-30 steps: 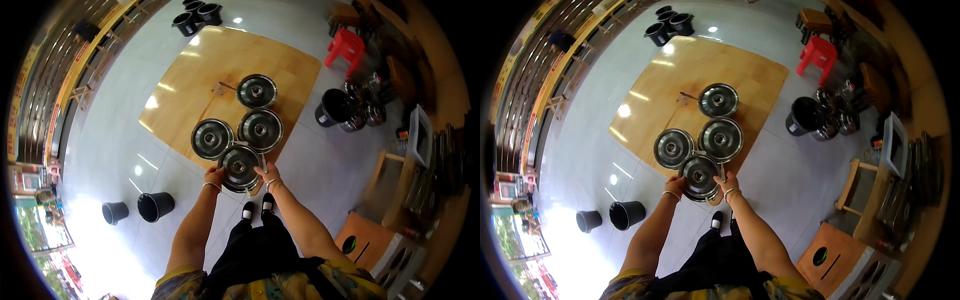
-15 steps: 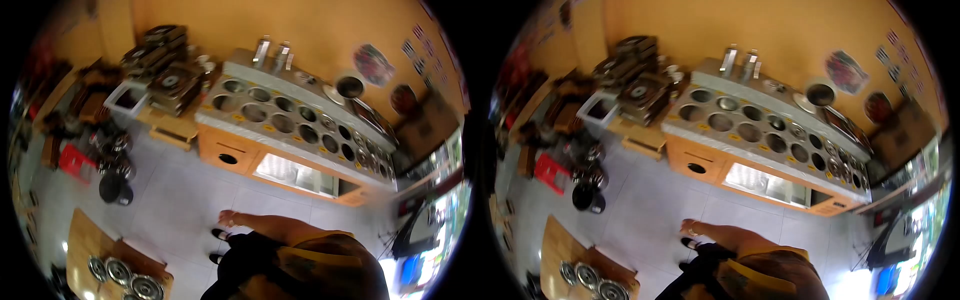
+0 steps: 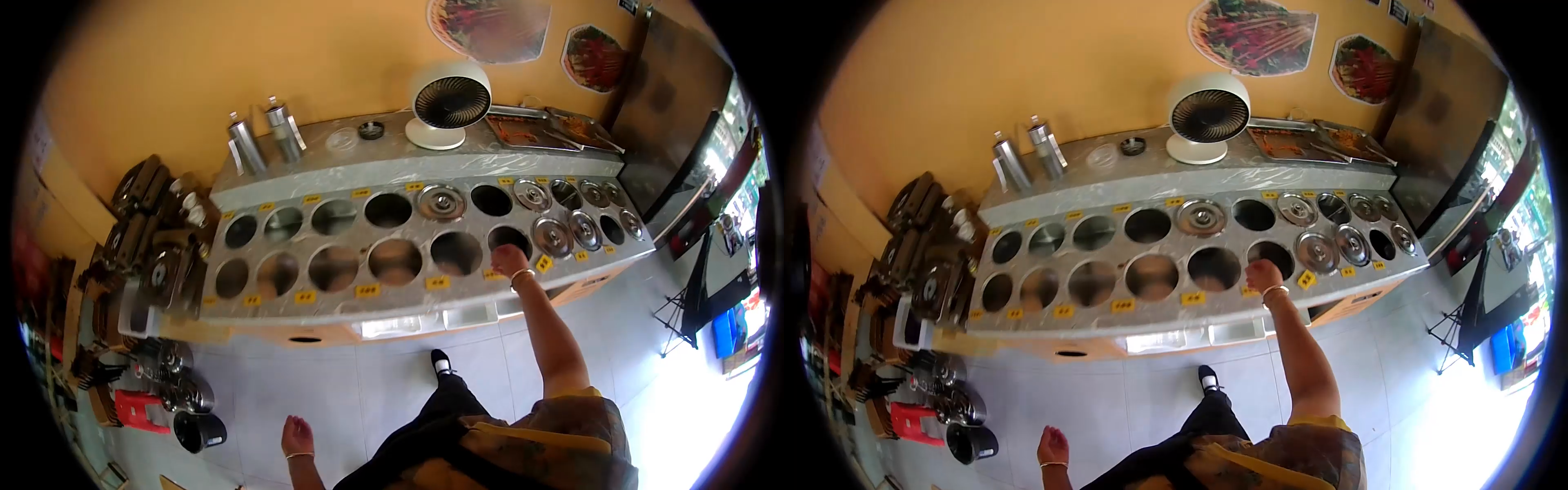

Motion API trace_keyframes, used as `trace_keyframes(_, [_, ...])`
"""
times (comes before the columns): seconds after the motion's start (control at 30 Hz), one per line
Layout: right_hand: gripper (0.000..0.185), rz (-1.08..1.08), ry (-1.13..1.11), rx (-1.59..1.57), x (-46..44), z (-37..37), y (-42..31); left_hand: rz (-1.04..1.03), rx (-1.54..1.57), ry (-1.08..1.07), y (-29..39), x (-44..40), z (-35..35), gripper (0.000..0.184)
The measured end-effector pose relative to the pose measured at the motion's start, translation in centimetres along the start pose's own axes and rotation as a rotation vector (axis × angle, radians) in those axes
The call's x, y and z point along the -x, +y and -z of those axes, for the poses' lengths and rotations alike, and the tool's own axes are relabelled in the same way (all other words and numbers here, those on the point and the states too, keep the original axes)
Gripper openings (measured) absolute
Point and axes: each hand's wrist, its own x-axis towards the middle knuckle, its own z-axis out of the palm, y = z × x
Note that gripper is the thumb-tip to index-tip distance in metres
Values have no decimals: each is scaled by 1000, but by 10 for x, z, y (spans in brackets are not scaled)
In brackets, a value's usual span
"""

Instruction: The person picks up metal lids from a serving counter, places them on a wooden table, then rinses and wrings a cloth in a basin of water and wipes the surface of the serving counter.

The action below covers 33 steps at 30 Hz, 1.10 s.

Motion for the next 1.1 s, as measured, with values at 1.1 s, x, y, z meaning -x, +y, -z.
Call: trace_keyframes(1.1, [22, -88, 135, 1066, -297, -60, -12, 169, -1231, -96, -337, -173, -560, 18])
